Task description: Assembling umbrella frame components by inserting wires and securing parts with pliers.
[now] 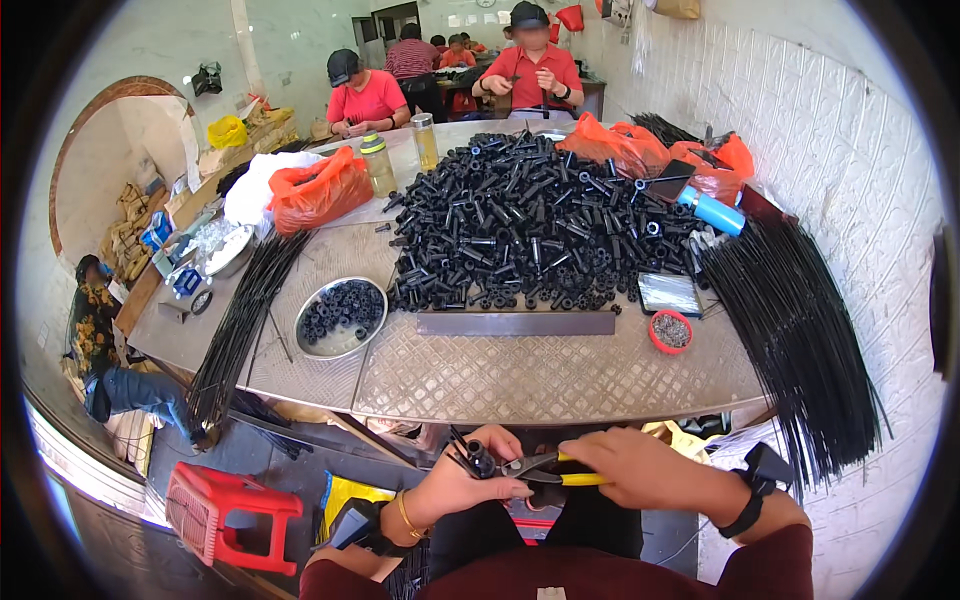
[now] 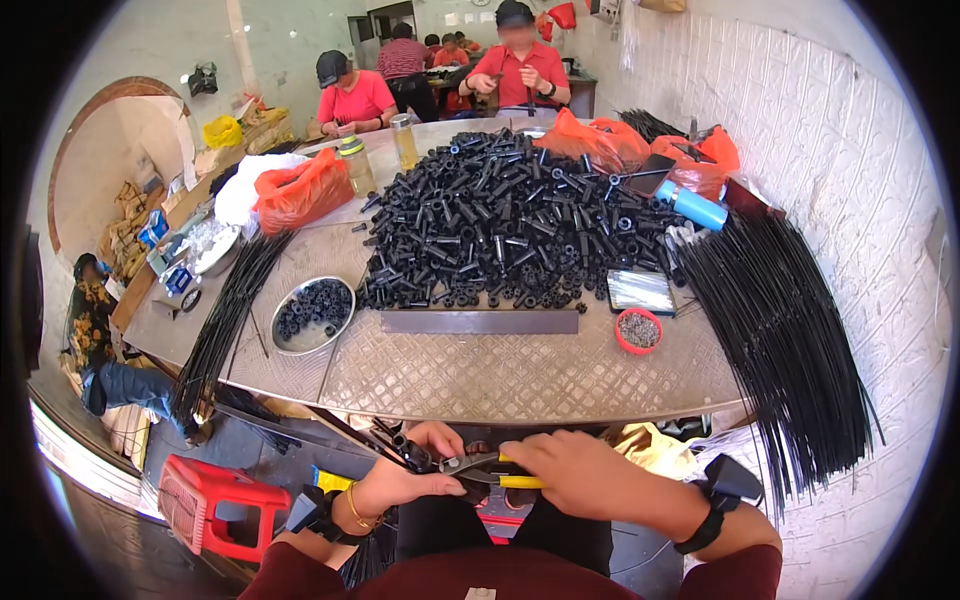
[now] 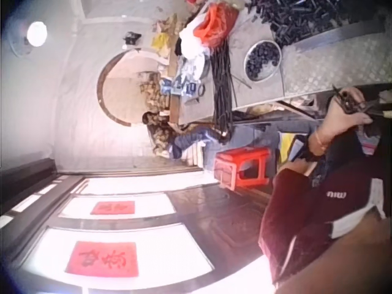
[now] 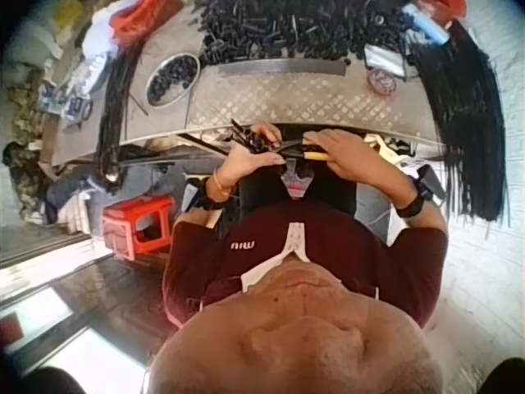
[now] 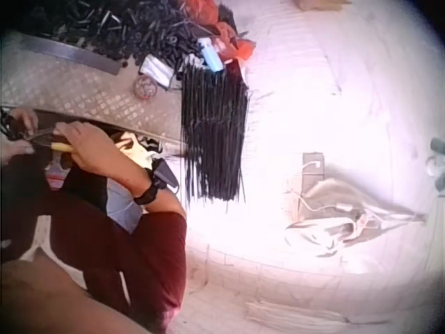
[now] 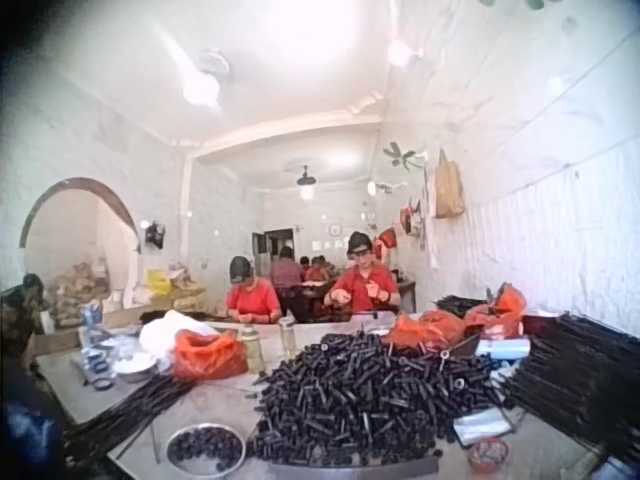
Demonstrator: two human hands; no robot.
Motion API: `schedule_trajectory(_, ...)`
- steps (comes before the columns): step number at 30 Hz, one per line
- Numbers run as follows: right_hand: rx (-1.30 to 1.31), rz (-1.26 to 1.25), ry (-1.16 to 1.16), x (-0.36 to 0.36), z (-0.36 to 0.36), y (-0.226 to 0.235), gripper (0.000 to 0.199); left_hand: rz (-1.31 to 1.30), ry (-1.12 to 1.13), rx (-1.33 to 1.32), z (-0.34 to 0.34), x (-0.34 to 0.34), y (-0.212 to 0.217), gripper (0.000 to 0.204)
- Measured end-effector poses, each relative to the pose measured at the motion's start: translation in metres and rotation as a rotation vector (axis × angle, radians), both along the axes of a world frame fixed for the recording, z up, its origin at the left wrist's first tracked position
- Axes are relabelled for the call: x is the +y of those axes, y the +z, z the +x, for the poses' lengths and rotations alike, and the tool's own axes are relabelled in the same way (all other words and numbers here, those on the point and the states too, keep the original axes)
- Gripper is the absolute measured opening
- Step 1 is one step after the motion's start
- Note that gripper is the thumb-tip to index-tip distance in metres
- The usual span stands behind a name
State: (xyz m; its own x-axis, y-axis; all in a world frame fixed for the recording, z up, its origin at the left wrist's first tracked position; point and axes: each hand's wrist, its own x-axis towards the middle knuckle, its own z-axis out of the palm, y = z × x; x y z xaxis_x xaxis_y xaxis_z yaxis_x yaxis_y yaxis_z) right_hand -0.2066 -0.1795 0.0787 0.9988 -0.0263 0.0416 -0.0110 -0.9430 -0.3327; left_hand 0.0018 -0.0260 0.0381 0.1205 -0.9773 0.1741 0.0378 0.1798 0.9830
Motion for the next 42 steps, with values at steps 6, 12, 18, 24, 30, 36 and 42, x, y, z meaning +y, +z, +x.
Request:
schedule_trajectory(6,0.800,1.530,0.044,-0.010,-0.017,-0.018,0.074,-0.061,-0.262,-0.196,0.002,-0.007,-0.001,0.037)
schedule_trajectory(12,0.123,0.297,-0.068,0.001,-0.007,0.004,0.069,-0.103,-0.069,-0.004,-0.002,0.000,-0.001,0.038)
schedule_trajectory(18,0.646,1.585,0.045,-0.007,-0.028,-0.016,0.080,-0.130,-0.269,-0.184,0.000,-0.010,0.006,0.033)
schedule_trajectory(24,0.672,1.204,-0.099,0.003,-0.022,0.011,0.059,0.003,-0.127,0.072,-0.008,-0.001,-0.003,0.037)
schedule_trajectory(30,0.770,1.595,-0.078,0.009,-0.034,-0.015,0.076,-0.178,-0.243,-0.188,-0.009,0.002,-0.001,0.035)
schedule_trajectory(36,-0.100,-0.166,-0.161,0.025,-0.003,0.018,0.055,-0.137,-0.082,0.176,0.010,-0.013,-0.014,0.045)
schedule_trajectory(42,0.435,1.181,-0.134,0.007,0.001,-0.016,0.052,-0.152,-0.102,0.226,0.016,-0.017,-0.024,0.082)
